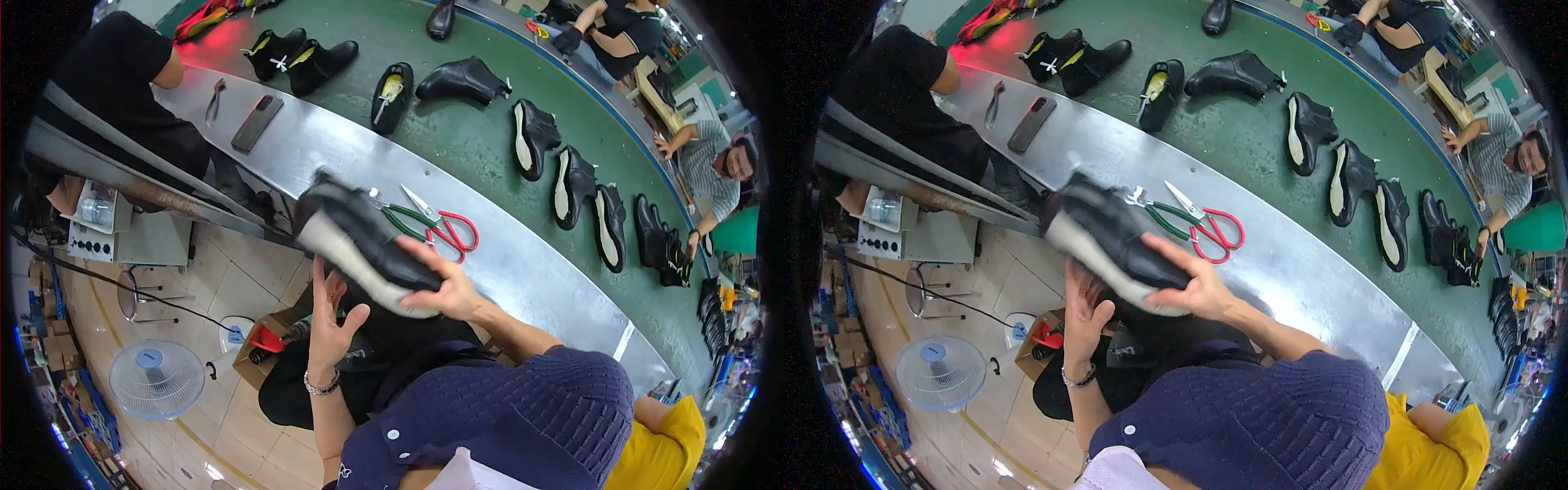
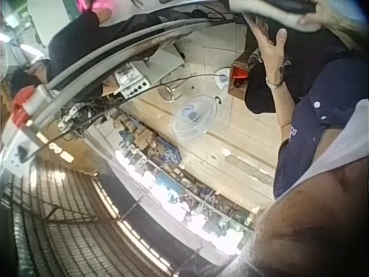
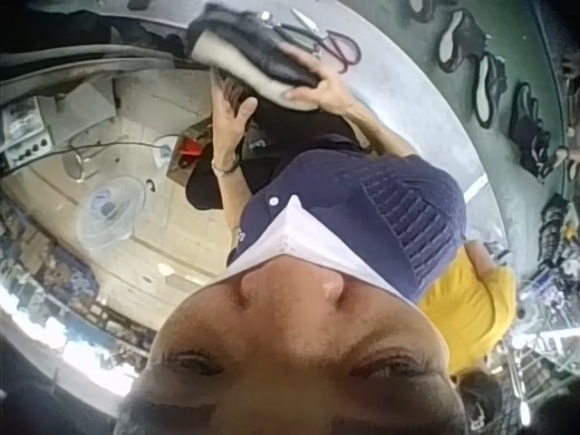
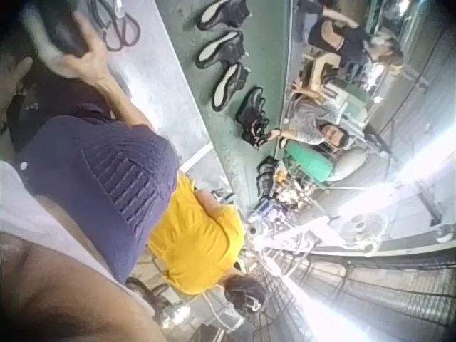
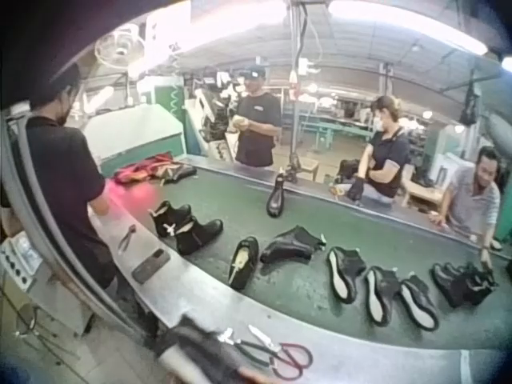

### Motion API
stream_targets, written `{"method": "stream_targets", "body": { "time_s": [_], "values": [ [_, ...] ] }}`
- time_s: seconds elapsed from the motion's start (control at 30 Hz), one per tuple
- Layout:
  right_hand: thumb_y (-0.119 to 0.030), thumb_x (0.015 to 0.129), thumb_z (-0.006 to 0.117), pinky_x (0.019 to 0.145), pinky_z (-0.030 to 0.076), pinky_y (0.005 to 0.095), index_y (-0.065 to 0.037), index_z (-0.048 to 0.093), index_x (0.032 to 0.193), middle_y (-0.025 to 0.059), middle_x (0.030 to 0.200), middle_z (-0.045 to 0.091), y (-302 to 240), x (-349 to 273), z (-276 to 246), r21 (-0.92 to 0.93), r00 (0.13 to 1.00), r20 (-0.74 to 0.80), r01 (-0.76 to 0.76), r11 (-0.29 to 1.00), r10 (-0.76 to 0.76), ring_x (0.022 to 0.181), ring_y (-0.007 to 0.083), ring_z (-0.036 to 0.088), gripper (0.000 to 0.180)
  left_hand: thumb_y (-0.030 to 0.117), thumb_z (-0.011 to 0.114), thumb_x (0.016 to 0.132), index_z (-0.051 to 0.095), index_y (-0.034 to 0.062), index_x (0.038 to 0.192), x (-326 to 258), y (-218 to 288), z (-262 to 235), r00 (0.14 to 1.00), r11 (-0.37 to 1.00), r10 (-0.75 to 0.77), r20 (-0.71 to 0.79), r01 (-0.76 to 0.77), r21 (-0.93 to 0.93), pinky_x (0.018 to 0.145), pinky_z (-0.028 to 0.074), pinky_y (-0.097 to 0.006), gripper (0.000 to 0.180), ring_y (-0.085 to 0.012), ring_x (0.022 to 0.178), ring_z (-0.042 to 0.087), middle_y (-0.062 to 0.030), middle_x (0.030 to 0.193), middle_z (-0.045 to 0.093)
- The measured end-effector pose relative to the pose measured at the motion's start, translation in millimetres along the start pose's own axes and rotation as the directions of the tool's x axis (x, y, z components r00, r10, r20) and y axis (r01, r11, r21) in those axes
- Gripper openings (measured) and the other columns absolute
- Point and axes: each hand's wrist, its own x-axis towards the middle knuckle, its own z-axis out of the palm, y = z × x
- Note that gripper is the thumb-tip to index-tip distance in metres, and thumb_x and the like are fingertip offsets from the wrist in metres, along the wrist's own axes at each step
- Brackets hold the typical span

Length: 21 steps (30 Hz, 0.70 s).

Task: Trimming, hammering, and inspecting a shoe during the manufacturing process.

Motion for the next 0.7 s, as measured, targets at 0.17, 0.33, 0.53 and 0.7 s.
{"method": "stream_targets", "body": {
  "time_s": [0.17, 0.33, 0.53, 0.7],
  "values": [
    [-0.012, 0.074, 0.080, 0.108, 0.033, 0.0300, -0.001, 0.046, 0.139, 0.0127, 0.140, 0.050, 16, 28, -64, -0.184, 0.836, -0.519, 0.096, 0.978, -0.180, 0.128, 0.0171, 0.046, 0.075, 0.023, 0.069, 0.088, 0.021, 0.0066, 0.151, -13, -5, -20, 0.984, 0.984, -0.177, 0.029, 0.178, -0.031, 0.104, 0.040, -0.037, 0.081, -0.0245, 0.124, 0.050, -0.0166, 0.142, 0.045],
    [-0.040, 0.076, 0.076, 0.090, 0.047, 0.0341, -0.016, 0.040, 0.144, 0.0230, 0.119, 0.063, 23, 86, -150, -0.553, 0.532, -0.755, -0.202, 0.808, -0.384, 0.102, 0.0280, 0.064, 0.081, 0.012, 0.066, 0.091, 0.035, 0.0025, 0.146, -46, -32, -38, 0.940, 0.938, -0.341, -0.019, 0.339, -0.070, 0.097, 0.046, -0.029, 0.064, -0.0181, 0.115, 0.056, -0.0145, 0.134, 0.053],
    [-0.032, 0.078, 0.069, 0.083, 0.048, 0.0512, -0.032, 0.015, 0.151, 0.0300, 0.098, 0.065, 102, 143, -220, -0.613, 0.616, -0.765, -0.609, 0.504, -0.188, 0.095, 0.0452, 0.063, 0.091, 0.009, 0.063, 0.092, 0.038, 0.0014, 0.143, -59, -52, -36, 0.915, 0.911, -0.397, -0.070, 0.384, -0.150, 0.096, 0.045, -0.025, 0.057, -0.0140, 0.113, 0.057, -0.0139, 0.132, 0.054],
    [-0.036, 0.078, 0.070, 0.077, 0.051, 0.0459, -0.025, 0.021, 0.151, 0.0198, 0.082, 0.069, 89, 149, -219, -0.732, 0.718, -0.676, -0.631, 0.258, -0.164, 0.079, 0.0390, 0.068, 0.088, 0.011, 0.064, 0.092, 0.041, 0.0016, 0.142, -54, -55, -17, 0.918, 0.915, -0.389, -0.078, 0.376, -0.143, 0.096, 0.045, -0.027, 0.055, -0.0151, 0.112, 0.058, -0.0145, 0.132, 0.054]
  ]
}}
